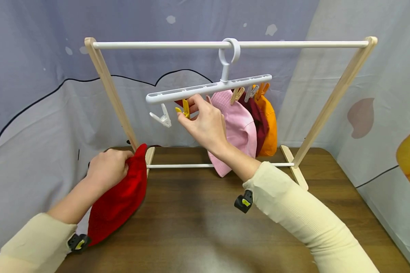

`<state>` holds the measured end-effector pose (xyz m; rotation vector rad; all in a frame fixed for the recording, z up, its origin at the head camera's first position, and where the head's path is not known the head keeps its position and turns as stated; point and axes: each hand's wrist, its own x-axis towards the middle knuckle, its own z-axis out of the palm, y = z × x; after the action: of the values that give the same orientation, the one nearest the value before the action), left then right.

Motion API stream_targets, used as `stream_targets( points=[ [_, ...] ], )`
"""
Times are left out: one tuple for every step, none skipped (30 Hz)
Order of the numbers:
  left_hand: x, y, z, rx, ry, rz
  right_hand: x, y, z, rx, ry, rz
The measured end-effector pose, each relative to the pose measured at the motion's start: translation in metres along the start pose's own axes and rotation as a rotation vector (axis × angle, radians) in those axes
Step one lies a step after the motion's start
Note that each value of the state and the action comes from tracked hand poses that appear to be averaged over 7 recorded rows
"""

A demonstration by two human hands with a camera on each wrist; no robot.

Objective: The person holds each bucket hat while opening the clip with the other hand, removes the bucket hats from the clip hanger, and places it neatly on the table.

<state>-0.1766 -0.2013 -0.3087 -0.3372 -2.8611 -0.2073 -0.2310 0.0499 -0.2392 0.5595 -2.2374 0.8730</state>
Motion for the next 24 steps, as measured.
stream_targets(
  points=[
    [0.000,0.002,0.002,-0.002,0.005,0.005,0.000,0.000,0.000,-0.002,-0.001,0.001],
    [0.000,0.003,0.005,-0.006,0.005,0.010,0.000,0.000,0.000,-0.002,-0.002,0.003],
    [0.001,0.005,0.007,-0.010,0.004,0.014,0.000,0.000,0.000,-0.003,-0.003,0.004],
    [0.001,0.006,0.009,-0.016,0.001,0.012,0.000,0.000,0.000,-0.003,-0.004,0.005],
    [0.001,0.008,0.011,-0.027,-0.009,0.007,0.000,0.001,0.000,-0.001,-0.005,0.005],
    [0.001,0.009,0.013,-0.040,-0.021,0.004,0.000,0.001,0.000,0.000,-0.005,0.005],
    [0.001,0.011,0.015,-0.052,-0.029,0.001,0.000,0.001,0.000,0.001,-0.005,0.006],
    [0.002,0.012,0.017,-0.061,-0.037,-0.005,0.000,0.001,0.000,0.002,-0.005,0.006],
    [0.002,0.014,0.018,-0.068,-0.042,-0.012,0.000,0.001,0.000,0.004,-0.005,0.006],
    [0.003,0.015,0.020,-0.075,-0.048,-0.019,0.000,0.000,0.000,0.008,-0.006,0.007],
    [0.003,0.016,0.021,-0.084,-0.057,-0.027,0.000,0.000,0.000,0.011,-0.008,0.007],
    [0.004,0.017,0.022,-0.092,-0.065,-0.035,0.000,0.000,-0.001,0.011,-0.009,0.007],
    [0.004,0.018,0.022,-0.099,-0.072,-0.046,0.000,0.000,-0.001,0.014,-0.010,0.008],
    [0.004,0.020,0.023,-0.107,-0.080,-0.054,0.000,0.000,-0.001,0.014,-0.011,0.008],
    [0.004,0.021,0.023,-0.115,-0.089,-0.064,0.000,0.000,-0.001,0.014,-0.013,0.009],
    [0.004,0.022,0.023,-0.123,-0.099,-0.072,0.000,0.000,-0.001,0.011,-0.014,0.009],
    [0.004,0.024,0.023,-0.133,-0.109,-0.081,0.000,-0.001,-0.001,0.007,-0.015,0.010],
    [0.004,0.025,0.023,-0.141,-0.117,-0.088,0.000,-0.001,-0.001,0.004,-0.015,0.010],
    [0.004,0.027,0.023,-0.149,-0.123,-0.093,0.000,-0.001,-0.001,0.002,-0.015,0.010],
    [0.004,0.028,0.023,-0.159,-0.128,-0.099,0.000,-0.001,-0.001,0.001,-0.015,0.010],
    [0.004,0.029,0.023,-0.171,-0.135,-0.105,0.000,-0.001,-0.001,0.002,-0.015,0.010],
    [0.003,0.029,0.024,-0.184,-0.143,-0.111,0.000,0.000,-0.001,0.004,-0.015,0.008],
    [0.003,0.030,0.024,-0.200,-0.146,-0.116,0.000,0.000,-0.001,0.006,-0.014,0.007],
    [0.003,0.031,0.025,-0.216,-0.150,-0.120,0.000,0.000,-0.001,0.010,-0.012,0.005]
  ],
)
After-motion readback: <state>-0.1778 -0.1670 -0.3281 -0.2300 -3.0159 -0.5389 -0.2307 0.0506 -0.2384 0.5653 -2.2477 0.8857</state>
